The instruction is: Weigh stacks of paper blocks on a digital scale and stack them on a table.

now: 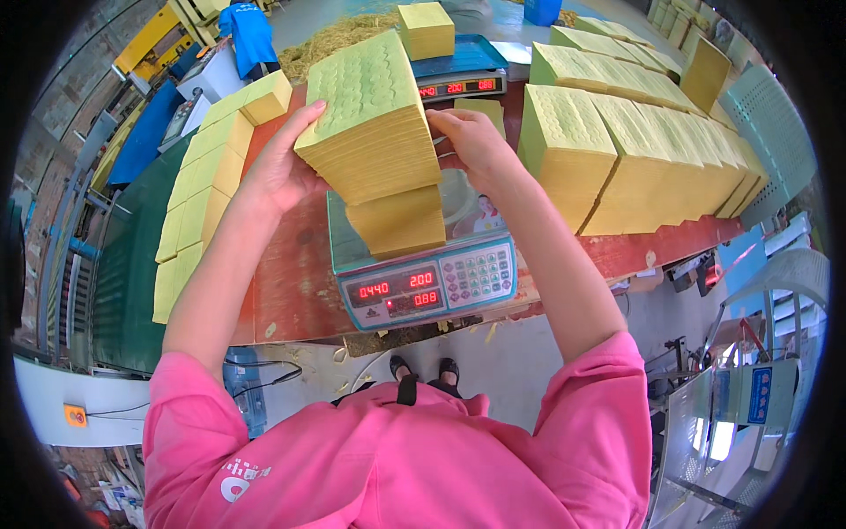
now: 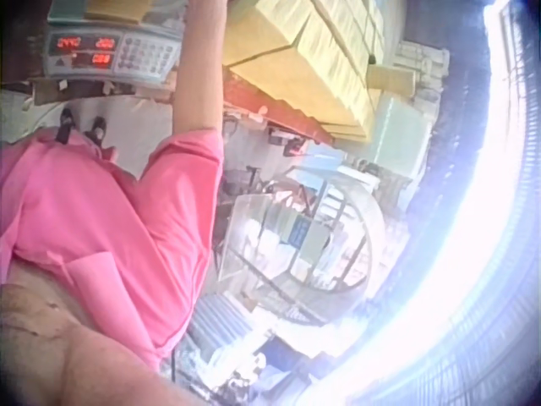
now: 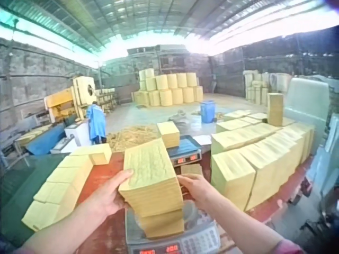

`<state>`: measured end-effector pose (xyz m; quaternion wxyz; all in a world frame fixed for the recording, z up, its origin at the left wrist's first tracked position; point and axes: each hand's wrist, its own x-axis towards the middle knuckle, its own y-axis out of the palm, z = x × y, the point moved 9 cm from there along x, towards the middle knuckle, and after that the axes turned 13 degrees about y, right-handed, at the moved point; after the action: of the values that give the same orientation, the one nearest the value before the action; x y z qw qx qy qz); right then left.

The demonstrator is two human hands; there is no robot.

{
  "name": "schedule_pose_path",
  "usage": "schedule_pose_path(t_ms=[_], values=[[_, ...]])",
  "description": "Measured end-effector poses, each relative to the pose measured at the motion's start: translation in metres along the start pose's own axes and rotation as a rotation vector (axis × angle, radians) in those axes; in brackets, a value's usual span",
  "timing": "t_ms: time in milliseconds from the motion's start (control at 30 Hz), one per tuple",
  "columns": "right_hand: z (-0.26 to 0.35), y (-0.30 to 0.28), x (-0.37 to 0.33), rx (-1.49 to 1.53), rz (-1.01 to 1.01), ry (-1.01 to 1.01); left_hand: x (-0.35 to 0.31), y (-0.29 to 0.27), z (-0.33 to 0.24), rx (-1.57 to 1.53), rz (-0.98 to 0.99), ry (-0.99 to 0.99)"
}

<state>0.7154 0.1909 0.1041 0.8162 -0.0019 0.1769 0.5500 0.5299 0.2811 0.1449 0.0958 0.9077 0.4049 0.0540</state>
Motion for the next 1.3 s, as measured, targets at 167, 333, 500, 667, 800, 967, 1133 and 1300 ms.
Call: schedule_pose_path(t_ms=[167, 333, 500, 667, 800, 967, 1133, 1300], values=[[-0.014, -0.001, 0.005, 0.011, 0.004, 0.038, 0.001, -0.009, 0.010, 0.075, -0.004, -0.019], [-0.015, -0.001, 0.000, -0.024, -0.012, 0.028, -0.002, -0.008, 0.015, 0.114, 0.003, -0.022], [-0.014, -0.001, 0.000, -0.072, -0.043, -0.020, -0.007, -0.007, 0.013, 0.177, 0.012, -0.026], [-0.015, -0.006, 0.006, -0.187, -0.078, -0.063, -0.006, -0.012, 0.016, 0.212, -0.011, -0.025], [-0.008, -0.017, 0.002, -0.396, -0.206, -0.171, -0.008, -0.008, 0.013, 0.314, -0.018, 0.068], [-0.032, -0.024, 0.006, -0.119, -0.199, -0.222, 0.000, -0.030, 0.042, 0.148, -0.122, 0.207], [-0.073, 0.007, 0.024, 0.147, -0.074, -0.173, 0.016, -0.008, 0.100, -0.156, -0.097, 0.296], [-0.052, 0.014, 0.040, 0.281, -0.002, -0.175, 0.048, -0.008, 0.105, -0.287, -0.091, 0.167]])
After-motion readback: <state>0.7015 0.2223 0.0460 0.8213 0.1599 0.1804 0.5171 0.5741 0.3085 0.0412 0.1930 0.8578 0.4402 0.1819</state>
